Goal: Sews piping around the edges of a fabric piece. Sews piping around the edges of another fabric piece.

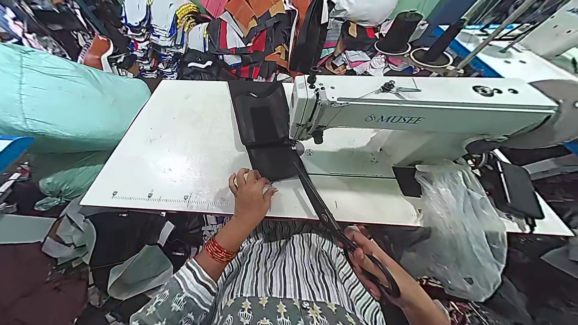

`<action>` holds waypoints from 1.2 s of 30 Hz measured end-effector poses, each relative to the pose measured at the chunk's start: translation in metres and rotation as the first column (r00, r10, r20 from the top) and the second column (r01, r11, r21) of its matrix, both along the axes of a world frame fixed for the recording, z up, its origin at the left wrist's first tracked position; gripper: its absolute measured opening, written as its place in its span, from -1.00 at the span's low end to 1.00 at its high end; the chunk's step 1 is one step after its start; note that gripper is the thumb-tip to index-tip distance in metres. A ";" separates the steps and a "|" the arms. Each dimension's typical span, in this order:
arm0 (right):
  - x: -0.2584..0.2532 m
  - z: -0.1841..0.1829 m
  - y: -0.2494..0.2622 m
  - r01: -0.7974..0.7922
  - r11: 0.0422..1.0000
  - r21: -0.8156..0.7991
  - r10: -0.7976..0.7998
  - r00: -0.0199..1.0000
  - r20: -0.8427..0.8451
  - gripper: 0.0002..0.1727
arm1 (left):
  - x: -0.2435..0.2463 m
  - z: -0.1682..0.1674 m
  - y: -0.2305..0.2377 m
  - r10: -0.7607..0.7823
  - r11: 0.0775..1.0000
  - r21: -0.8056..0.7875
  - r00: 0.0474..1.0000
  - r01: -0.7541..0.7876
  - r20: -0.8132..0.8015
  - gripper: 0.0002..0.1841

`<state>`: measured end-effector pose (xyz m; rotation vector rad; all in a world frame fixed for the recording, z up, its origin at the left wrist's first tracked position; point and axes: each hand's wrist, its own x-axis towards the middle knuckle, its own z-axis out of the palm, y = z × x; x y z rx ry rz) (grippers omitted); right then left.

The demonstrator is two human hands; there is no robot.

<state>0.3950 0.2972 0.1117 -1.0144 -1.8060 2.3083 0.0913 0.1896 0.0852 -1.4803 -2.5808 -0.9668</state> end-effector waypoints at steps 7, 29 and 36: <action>0.005 -0.004 0.000 -0.015 1.000 -0.017 0.015 1.000 0.009 -0.20 | 0.003 0.019 0.020 0.048 0.949 -0.316 0.993 -0.010 0.112 -0.75; 0.000 -0.020 -0.010 -0.258 0.944 -0.204 0.209 0.950 -0.234 -0.26 | -0.034 0.016 0.020 -0.146 0.988 0.143 0.562 0.051 0.814 -0.66; -0.009 -0.018 -0.010 -0.289 0.932 -0.217 0.250 0.950 -0.189 -0.22 | -0.028 0.009 0.019 -0.185 0.975 0.223 0.547 -0.003 0.817 -0.66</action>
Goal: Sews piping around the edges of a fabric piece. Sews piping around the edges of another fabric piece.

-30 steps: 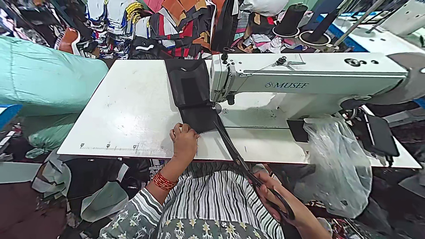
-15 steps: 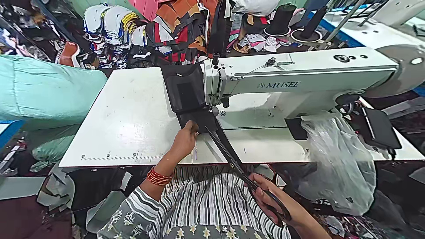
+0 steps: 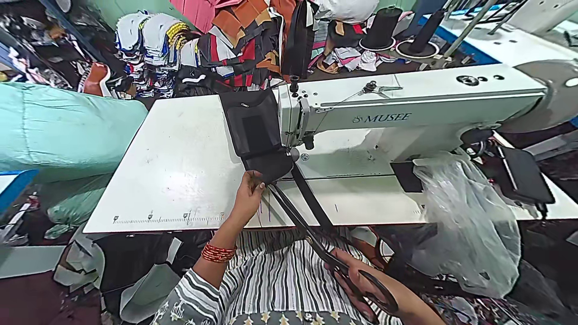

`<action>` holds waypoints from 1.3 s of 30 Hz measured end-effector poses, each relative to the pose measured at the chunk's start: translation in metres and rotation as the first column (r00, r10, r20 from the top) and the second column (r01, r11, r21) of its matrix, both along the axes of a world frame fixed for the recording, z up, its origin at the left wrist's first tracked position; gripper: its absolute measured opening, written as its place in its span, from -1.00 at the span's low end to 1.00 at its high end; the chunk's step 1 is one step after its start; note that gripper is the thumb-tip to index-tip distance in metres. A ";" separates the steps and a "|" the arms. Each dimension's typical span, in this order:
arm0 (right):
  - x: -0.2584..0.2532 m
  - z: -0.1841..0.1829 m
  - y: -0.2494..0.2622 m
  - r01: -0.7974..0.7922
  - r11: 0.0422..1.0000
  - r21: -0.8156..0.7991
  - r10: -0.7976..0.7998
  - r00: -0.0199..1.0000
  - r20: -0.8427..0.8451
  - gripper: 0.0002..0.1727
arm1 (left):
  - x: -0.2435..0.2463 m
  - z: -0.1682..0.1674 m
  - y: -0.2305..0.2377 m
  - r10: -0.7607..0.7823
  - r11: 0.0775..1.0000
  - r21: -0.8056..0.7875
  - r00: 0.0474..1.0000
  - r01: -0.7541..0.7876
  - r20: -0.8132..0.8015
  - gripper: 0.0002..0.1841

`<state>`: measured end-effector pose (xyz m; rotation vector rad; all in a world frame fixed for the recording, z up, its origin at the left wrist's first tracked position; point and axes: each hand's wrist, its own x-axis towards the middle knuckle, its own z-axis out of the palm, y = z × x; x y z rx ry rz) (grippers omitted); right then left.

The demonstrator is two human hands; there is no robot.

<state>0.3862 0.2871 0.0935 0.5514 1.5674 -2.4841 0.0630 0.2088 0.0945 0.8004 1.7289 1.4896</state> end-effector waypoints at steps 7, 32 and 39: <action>-0.012 -0.001 -0.005 0.053 0.999 -0.013 -0.052 0.998 0.025 -0.26 | 0.003 -0.003 -0.001 -0.051 0.998 -0.044 0.978 0.043 -0.201 -0.61; -0.014 0.015 0.012 0.107 0.974 0.200 -0.127 0.988 0.091 -0.18 | -0.060 0.017 -0.167 0.030 0.774 -0.339 0.565 -0.536 -0.824 -0.56; -0.025 0.011 0.000 0.003 0.997 0.078 -0.007 0.999 0.045 -0.18 | -0.028 0.002 -0.066 0.032 0.975 -0.107 0.603 -0.192 -0.797 -0.66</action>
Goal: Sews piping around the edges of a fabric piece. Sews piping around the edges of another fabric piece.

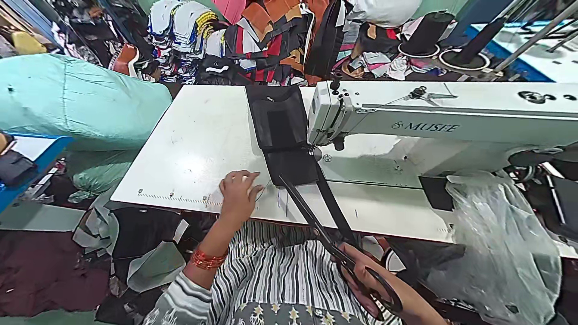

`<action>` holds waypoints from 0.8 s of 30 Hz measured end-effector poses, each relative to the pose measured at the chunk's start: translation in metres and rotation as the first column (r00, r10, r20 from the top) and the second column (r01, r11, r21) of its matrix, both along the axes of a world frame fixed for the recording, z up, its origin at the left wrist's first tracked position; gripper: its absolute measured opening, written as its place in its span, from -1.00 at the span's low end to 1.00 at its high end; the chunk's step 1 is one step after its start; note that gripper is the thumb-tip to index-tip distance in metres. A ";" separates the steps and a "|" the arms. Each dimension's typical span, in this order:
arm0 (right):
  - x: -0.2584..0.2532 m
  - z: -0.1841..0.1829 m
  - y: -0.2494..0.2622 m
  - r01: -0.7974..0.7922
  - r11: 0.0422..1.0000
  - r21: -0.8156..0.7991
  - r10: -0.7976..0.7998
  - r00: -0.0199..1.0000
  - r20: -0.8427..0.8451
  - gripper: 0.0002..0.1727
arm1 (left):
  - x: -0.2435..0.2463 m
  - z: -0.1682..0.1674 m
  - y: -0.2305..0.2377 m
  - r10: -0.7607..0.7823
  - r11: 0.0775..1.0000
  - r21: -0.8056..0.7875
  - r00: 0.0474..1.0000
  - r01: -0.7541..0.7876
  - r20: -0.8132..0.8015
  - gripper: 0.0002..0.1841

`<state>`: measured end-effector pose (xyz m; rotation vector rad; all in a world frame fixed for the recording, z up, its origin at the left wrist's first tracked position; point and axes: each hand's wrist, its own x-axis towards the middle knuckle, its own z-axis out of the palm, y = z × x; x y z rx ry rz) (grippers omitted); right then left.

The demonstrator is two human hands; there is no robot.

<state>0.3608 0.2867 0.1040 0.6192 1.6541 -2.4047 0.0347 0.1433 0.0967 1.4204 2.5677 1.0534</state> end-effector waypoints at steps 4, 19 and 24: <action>-0.001 -0.004 -0.004 -0.007 1.000 -0.002 0.007 1.000 0.024 -0.21 | 0.010 -0.007 0.034 -0.053 0.994 -0.093 0.999 0.053 0.007 -0.78; -0.003 -0.014 -0.006 -0.009 0.994 -0.111 0.010 1.000 0.006 -0.20 | 0.004 0.010 0.054 -0.108 0.898 -0.416 0.988 0.146 0.113 -0.68; -0.005 -0.016 -0.007 0.008 0.985 -0.173 -0.006 1.000 0.011 -0.19 | 0.008 0.009 0.052 -0.095 0.904 -0.401 0.985 0.147 0.146 -0.69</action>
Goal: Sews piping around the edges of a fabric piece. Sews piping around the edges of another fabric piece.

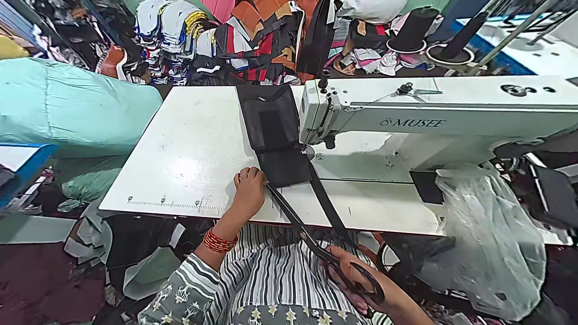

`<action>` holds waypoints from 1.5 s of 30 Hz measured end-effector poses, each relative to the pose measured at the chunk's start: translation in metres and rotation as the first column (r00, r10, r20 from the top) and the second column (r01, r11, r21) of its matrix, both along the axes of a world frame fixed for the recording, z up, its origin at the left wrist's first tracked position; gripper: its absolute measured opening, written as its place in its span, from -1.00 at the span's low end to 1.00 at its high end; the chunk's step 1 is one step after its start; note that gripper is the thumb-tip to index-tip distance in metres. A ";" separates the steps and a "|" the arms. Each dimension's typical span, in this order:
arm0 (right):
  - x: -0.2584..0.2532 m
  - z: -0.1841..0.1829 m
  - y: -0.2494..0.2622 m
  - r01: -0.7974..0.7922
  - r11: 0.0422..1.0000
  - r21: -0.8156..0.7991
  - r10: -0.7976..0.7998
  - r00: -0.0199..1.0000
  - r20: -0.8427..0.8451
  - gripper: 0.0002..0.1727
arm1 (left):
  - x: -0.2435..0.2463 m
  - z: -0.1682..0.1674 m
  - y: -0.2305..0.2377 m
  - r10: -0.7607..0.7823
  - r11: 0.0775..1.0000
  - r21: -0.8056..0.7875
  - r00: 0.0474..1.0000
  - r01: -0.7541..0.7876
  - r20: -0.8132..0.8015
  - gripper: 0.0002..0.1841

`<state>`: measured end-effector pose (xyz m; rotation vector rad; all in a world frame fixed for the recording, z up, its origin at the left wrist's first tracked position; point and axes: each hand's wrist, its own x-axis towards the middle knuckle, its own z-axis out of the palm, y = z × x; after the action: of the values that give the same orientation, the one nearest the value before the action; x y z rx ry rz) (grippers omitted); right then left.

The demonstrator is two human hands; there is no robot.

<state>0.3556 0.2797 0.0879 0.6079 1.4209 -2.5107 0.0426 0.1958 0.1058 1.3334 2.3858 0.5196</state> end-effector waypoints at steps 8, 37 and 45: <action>-0.005 0.000 -0.001 0.030 0.994 -0.109 -0.034 0.999 -0.034 -0.22 | 0.004 -0.003 -0.003 0.024 0.999 0.030 1.000 -0.024 0.006 -0.70; -0.039 0.078 0.112 -0.504 0.256 0.825 -0.650 0.542 0.533 -0.35 | 0.027 -0.009 0.049 -0.378 0.912 0.189 0.925 0.365 0.037 -0.36; -0.098 0.047 0.092 -0.028 0.227 0.973 -0.385 0.915 0.117 -0.47 | 0.031 -0.009 0.076 -0.437 0.897 0.048 0.897 0.440 -0.060 -0.44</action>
<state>0.2577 0.3720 0.1345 1.3655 2.7756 -1.0908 0.0735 0.2722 0.0967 1.8607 2.0157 0.4316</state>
